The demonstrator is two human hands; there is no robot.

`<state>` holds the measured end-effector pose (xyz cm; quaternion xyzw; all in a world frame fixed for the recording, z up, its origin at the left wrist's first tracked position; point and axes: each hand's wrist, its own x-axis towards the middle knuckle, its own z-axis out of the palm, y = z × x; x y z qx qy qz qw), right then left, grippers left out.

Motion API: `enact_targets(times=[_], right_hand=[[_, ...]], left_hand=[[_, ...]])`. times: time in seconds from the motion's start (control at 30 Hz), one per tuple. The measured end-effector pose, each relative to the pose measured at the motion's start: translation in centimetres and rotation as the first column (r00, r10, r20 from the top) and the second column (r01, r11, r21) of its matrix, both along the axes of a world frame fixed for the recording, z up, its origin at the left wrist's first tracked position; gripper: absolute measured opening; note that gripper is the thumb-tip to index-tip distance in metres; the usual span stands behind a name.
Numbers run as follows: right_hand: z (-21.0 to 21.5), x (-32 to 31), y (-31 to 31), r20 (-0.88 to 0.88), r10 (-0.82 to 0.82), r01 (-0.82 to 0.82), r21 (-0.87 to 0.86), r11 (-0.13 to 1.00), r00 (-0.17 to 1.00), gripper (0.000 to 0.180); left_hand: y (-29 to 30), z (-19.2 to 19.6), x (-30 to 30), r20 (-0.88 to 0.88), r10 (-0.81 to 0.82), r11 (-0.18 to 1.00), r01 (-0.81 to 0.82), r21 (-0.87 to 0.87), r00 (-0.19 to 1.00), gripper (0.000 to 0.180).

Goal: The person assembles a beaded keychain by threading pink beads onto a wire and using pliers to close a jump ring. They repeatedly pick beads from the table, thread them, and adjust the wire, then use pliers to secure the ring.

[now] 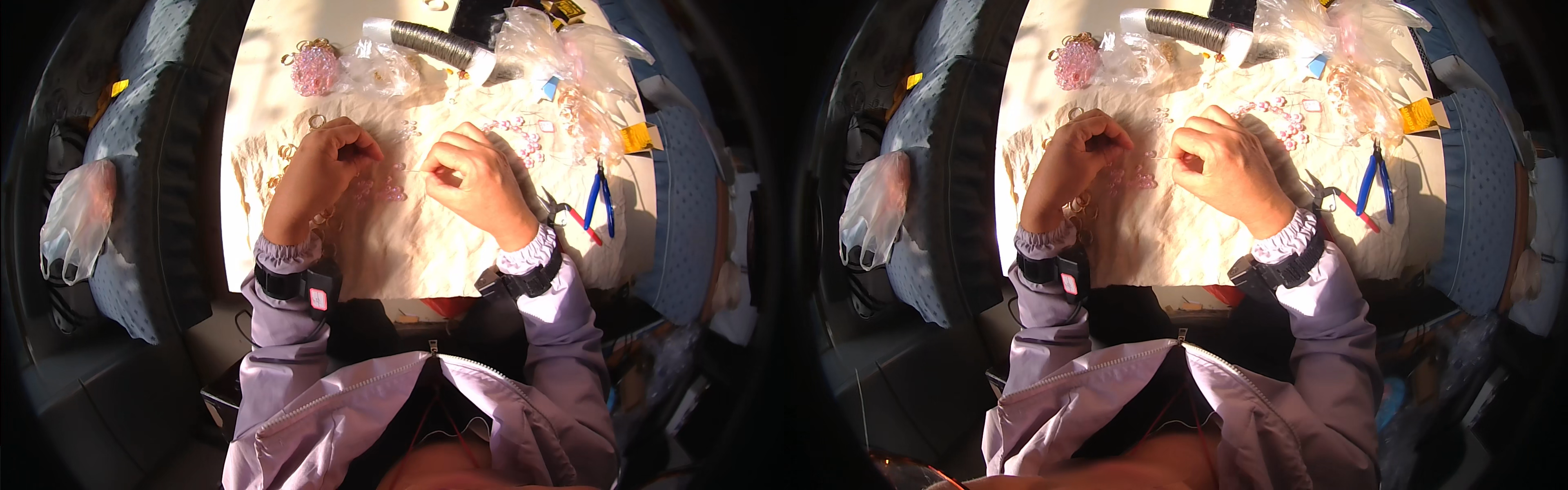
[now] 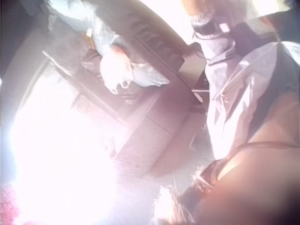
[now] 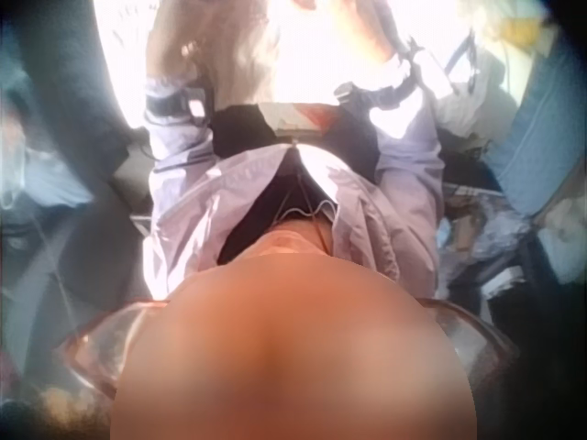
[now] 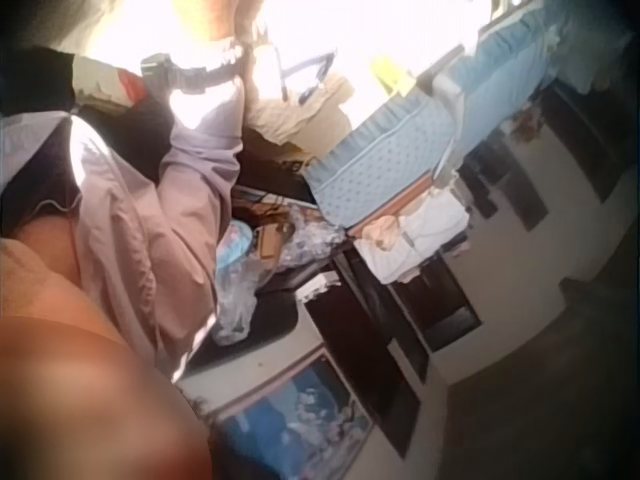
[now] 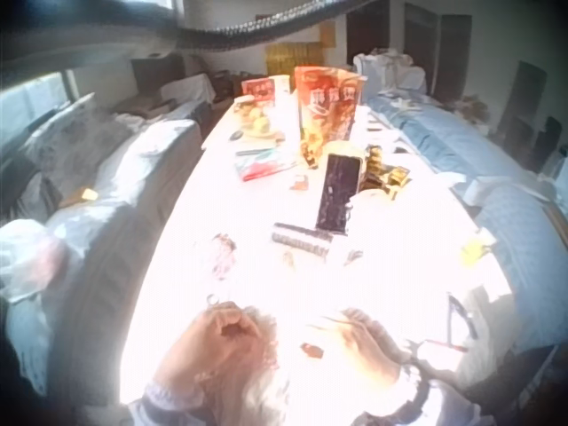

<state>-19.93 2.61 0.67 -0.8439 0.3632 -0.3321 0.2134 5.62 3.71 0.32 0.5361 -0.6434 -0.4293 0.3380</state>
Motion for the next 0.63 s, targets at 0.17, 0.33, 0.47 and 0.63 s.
enact_targets(times=[0.17,0.33,0.47,0.63], right_hand=[[-0.04,0.21,-0.02,-0.019,-0.004,0.004,-0.009,1.000,1.000,0.012],[0.07,0.22,-0.03,-0.003,-0.028,0.028,0.016,0.999,1.000,0.012],[0.06,0.25,0.00,-0.005,-0.041,0.041,0.012,0.999,0.999,0.013],[0.07,0.27,-0.12,-0.017,-0.053,0.053,0.002,0.999,0.998,0.012]], left_hand=[[-0.18,-0.10,-0.12,0.016,-0.029,1.000,0.029,0.005,0.999,0.011],[-0.20,0.21,-0.21,0.041,-0.054,0.998,0.053,0.024,0.998,0.013],[-0.14,0.07,-0.41,0.025,-0.041,0.999,0.041,0.002,0.999,0.012],[-0.21,-0.14,-0.75,0.072,0.013,1.000,-0.014,0.008,0.997,0.013]])
